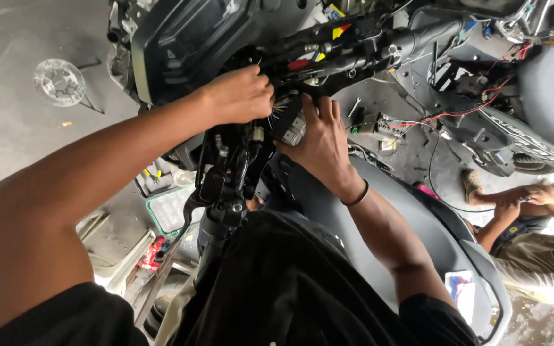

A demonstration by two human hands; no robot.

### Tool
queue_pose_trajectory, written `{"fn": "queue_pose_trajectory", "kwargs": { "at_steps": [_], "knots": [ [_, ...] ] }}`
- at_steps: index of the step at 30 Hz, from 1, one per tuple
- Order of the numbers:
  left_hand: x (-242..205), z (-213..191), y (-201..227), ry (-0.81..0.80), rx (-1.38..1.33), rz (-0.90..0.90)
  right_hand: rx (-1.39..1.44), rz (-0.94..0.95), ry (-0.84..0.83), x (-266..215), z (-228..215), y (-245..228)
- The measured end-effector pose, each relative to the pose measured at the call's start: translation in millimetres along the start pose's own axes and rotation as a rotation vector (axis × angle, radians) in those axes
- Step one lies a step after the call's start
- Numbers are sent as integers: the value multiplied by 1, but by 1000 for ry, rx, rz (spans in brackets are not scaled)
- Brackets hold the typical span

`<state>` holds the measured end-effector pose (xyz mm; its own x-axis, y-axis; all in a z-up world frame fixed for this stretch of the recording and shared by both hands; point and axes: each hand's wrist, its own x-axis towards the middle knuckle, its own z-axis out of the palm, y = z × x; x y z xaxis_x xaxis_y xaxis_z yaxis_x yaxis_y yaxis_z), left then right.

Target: Inspecting a relay block and connecting it to the motorcycle's wiring harness.

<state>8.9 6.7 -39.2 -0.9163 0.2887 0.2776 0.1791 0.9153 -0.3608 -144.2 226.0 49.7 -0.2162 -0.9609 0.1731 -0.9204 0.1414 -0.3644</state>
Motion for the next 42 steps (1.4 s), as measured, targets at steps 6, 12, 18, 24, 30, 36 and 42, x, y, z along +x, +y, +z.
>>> {"fn": "queue_pose_trajectory", "kwargs": {
  "at_steps": [6,12,18,24,30,36,42],
  "knots": [
    [-1,5,6,51,-118,-51,-45,43,-84,6,4,-2],
    [13,-4,10,39,-273,-110,-133,105,-163,15,12,-2],
    [18,-18,0,-18,-428,-171,-192,154,-230,21,26,-8],
    [25,-18,1,-49,-437,-151,-240,182,-208,24,41,-11],
    [24,-12,14,-23,-385,-189,-203,182,7,10,51,-17],
    [17,-8,13,-41,-472,-224,263,136,125,-15,9,-24],
    [5,-20,-1,-112,-431,-167,285,79,335,-34,47,-2]
  ]
}}
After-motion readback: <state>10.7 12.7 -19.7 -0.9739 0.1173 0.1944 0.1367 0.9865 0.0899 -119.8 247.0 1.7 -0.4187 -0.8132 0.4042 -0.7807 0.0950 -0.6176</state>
